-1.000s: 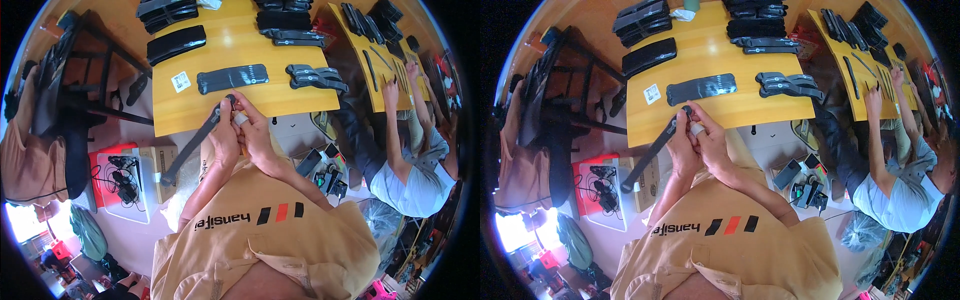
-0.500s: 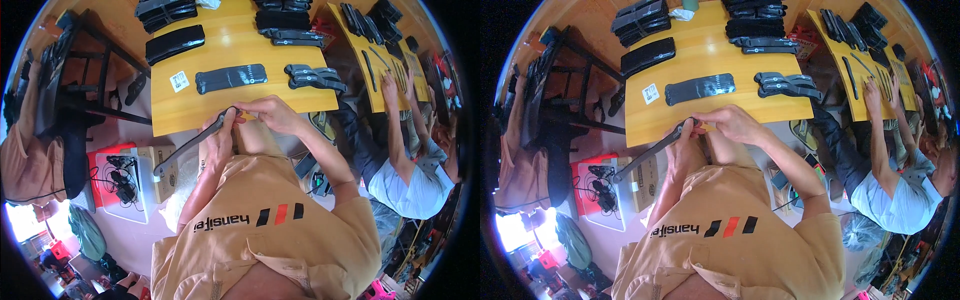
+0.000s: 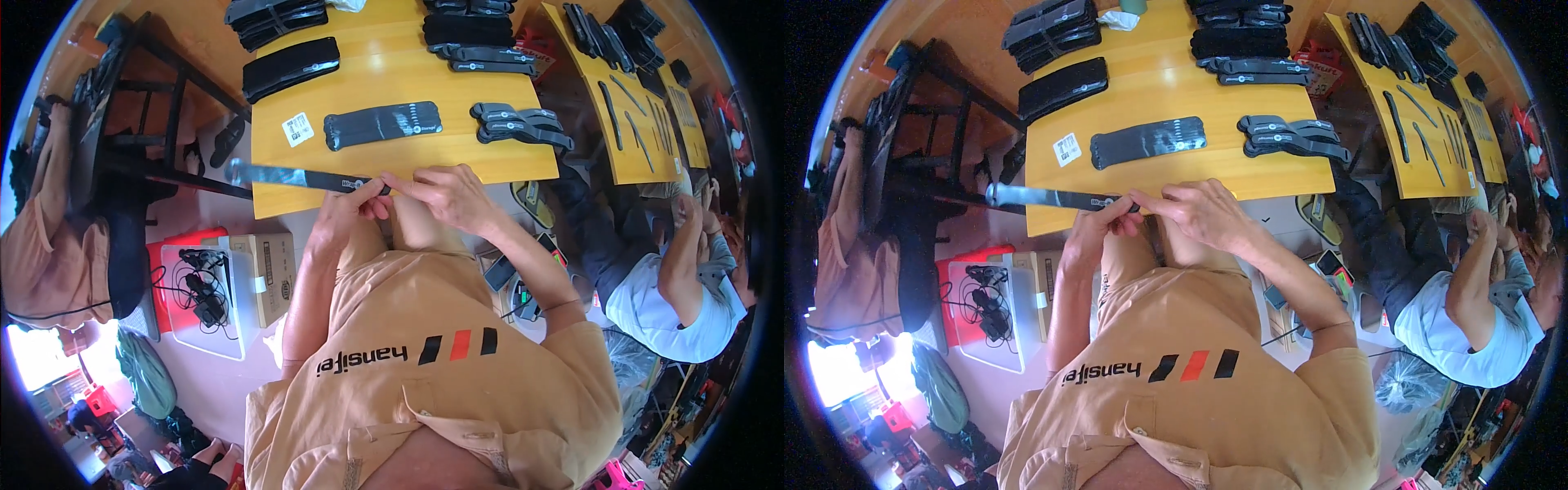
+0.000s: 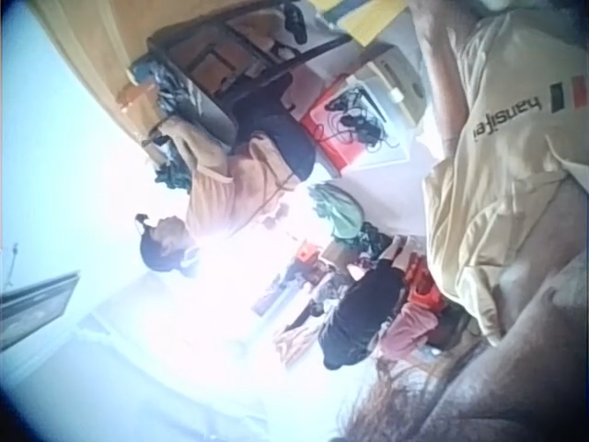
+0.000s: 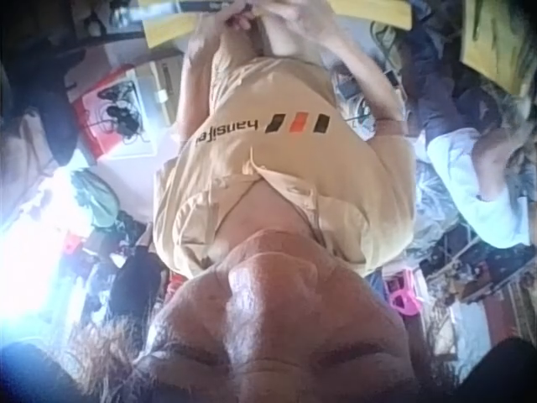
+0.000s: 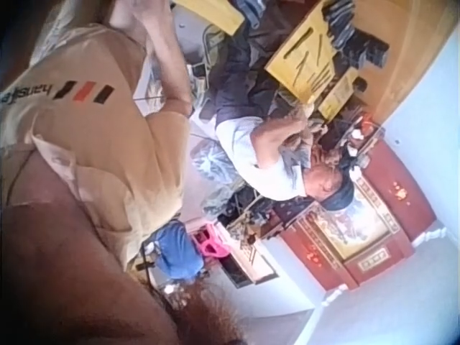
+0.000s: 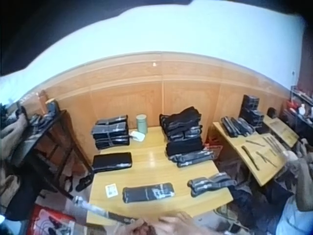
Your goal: The recorder is assembling small black strap components, likely for watches or gear, by inserting pins using a small screwdriver-like tool.
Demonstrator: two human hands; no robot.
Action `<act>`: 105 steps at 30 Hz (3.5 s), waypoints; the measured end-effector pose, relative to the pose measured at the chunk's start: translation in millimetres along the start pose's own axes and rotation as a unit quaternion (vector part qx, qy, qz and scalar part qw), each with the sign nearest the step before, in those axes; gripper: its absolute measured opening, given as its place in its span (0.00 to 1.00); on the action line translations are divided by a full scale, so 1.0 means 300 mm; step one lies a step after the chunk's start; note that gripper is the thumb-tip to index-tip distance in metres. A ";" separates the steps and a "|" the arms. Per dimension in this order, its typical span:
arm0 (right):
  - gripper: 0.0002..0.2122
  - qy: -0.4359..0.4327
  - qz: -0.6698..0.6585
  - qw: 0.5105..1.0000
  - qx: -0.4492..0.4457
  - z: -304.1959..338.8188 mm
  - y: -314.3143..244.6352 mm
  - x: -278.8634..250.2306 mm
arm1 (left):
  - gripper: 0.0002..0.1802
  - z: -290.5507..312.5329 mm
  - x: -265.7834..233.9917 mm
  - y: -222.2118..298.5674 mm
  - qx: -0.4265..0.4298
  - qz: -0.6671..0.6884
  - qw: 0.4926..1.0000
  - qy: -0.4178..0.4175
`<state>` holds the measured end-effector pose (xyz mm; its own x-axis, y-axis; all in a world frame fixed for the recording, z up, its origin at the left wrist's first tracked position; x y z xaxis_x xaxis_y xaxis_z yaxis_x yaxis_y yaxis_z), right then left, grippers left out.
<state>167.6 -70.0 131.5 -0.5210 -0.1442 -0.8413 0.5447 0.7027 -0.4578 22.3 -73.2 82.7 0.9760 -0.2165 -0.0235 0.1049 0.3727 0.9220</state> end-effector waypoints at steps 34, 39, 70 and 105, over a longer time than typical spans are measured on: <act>0.13 0.049 -0.708 0.652 0.267 0.034 -0.066 -0.018 | 0.17 0.063 0.027 0.167 0.182 0.057 0.981 -0.016; 0.09 0.143 -0.553 0.802 0.175 0.014 -0.045 -0.068 | 0.15 0.106 0.060 0.197 0.145 0.022 0.987 -0.064; 0.10 0.069 -0.841 0.507 0.177 0.029 0.001 0.022 | 0.18 0.112 0.125 0.227 0.152 -0.123 0.979 -0.055; 0.17 0.469 -0.636 0.592 0.160 0.294 0.314 -0.697 | 0.18 0.284 -0.706 0.178 0.137 0.312 0.898 0.277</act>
<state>385.8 -35.1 239.0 -0.6972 0.1399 0.7031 -0.6617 0.2517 -0.7063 -195.1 -84.4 169.8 0.7816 0.4685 0.4119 -0.4727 0.0139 0.8811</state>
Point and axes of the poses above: each hand's wrist, its own z-axis away from the middle knuckle, its own x-axis out of the palm, y = z × x, the point moved 6 cm from there along -z, towards the middle knuckle, and after that the axes turned 8 degrees about -z, right-handed, at the moved point
